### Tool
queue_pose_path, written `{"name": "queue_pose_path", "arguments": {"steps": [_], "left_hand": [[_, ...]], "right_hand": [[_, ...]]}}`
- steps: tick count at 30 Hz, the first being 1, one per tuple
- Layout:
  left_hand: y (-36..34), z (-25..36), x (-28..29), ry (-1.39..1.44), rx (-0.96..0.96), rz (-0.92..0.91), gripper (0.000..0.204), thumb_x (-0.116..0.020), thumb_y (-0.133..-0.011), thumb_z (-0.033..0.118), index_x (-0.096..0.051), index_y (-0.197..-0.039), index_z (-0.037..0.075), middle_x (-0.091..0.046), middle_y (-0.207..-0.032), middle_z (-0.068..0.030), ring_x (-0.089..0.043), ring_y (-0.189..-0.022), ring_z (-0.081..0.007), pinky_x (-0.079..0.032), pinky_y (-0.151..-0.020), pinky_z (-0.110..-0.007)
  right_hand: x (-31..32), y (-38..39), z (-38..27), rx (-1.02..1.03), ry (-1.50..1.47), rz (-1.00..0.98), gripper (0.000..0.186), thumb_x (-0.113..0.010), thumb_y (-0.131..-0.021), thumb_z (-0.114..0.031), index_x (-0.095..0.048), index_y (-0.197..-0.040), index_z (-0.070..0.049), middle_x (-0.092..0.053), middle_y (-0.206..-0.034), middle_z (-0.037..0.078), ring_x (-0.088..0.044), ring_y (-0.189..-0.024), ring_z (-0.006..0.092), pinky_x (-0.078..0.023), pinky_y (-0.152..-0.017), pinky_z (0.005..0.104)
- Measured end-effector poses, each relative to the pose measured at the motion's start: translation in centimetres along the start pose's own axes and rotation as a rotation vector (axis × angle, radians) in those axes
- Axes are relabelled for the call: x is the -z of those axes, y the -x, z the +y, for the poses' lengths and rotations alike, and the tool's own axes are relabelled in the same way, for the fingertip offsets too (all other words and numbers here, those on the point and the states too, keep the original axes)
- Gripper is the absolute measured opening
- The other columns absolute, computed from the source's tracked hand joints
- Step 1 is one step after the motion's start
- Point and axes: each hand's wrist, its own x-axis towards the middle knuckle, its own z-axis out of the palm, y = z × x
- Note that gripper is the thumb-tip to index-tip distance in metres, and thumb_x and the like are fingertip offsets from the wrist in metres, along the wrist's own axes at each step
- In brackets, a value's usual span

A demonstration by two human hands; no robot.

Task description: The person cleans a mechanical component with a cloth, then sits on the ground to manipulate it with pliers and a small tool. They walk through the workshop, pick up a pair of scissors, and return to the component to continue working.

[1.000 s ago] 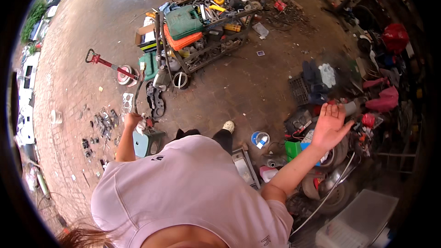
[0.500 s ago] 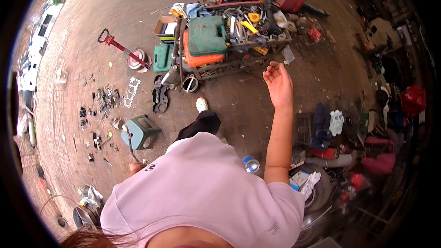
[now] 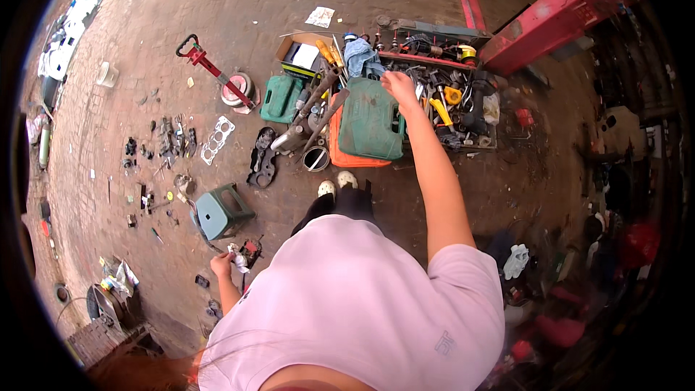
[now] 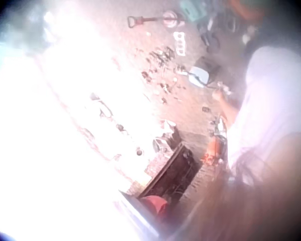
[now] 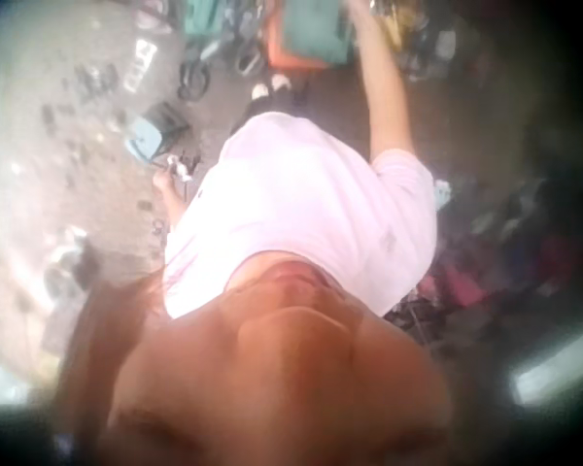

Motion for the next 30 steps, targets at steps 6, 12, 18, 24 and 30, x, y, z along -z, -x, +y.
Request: {"name": "queue_pose_path", "arguments": {"steps": [6, 12, 18, 24, 30], "left_hand": [[5.7, 5.8, 2.8, 0.118, 0.178, 0.125, 0.024, -0.068, -0.063, 0.021, -0.069, -0.081, 0.005, -0.064, -0.064, -0.0123, -0.063, -0.061, -0.0208, -0.048, -0.061, -0.032], [14.3, 2.1, 4.0, 0.06, 0.368, 0.152, 0.025, -0.069, -0.063, 0.019, -0.069, -0.083, 0.003, -0.065, -0.069, -0.014, -0.063, -0.064, -0.0222, -0.048, -0.065, -0.033], [21.3, 1.3, -0.3, -0.004, 0.587, 0.081, 0.029, -0.07, -0.061, 0.019, -0.068, -0.085, 0.003, -0.065, -0.077, -0.0161, -0.064, -0.071, -0.0258, -0.048, -0.068, -0.035], [26.0, -0.5, -6.7, 0.077, 0.707, 0.032, 0.027, -0.071, -0.06, 0.019, -0.069, -0.082, 0.003, -0.065, -0.078, -0.0154, -0.063, -0.072, -0.0244, -0.047, -0.067, -0.034], [26.0, -1.4, -10.3, 0.26, 0.725, 0.006, 0.028, -0.071, -0.065, 0.021, -0.068, -0.085, 0.002, -0.066, -0.078, -0.0148, -0.062, -0.071, -0.0227, -0.046, -0.069, -0.032]], "right_hand": [[-3.4, -14.5, 4.5, -0.215, -0.042, 0.069, 0.037, -0.055, -0.085, -0.023, -0.052, -0.113, 0.0, -0.052, -0.114, 0.011, -0.049, -0.105, 0.0205, -0.04, -0.091, 0.034], [-5.2, -19.0, 8.4, -0.318, -0.129, 0.092, 0.035, -0.065, -0.077, -0.028, -0.056, -0.099, -0.003, -0.058, -0.104, 0.008, -0.054, -0.097, 0.0176, -0.04, -0.086, 0.0327], [4.8, -16.1, 3.7, 0.041, -0.81, 0.08, 0.008, -0.06, -0.082, -0.01, -0.057, -0.087, -0.005, -0.061, -0.087, 0.004, -0.058, -0.083, 0.0142, -0.045, -0.076, 0.0285], [10.9, -7.4, -6.4, 0.131, -0.817, -0.199, 0.028, -0.051, -0.086, -0.022, -0.055, -0.106, -0.004, -0.06, -0.106, 0.008, -0.055, -0.1, 0.022, -0.04, -0.092, 0.0372], [13.5, -2.0, -13.2, 0.288, -0.694, -0.226, 0.024, -0.051, -0.084, -0.019, -0.054, -0.102, -0.004, -0.059, -0.102, 0.006, -0.055, -0.098, 0.02, -0.042, -0.089, 0.0337]]}}
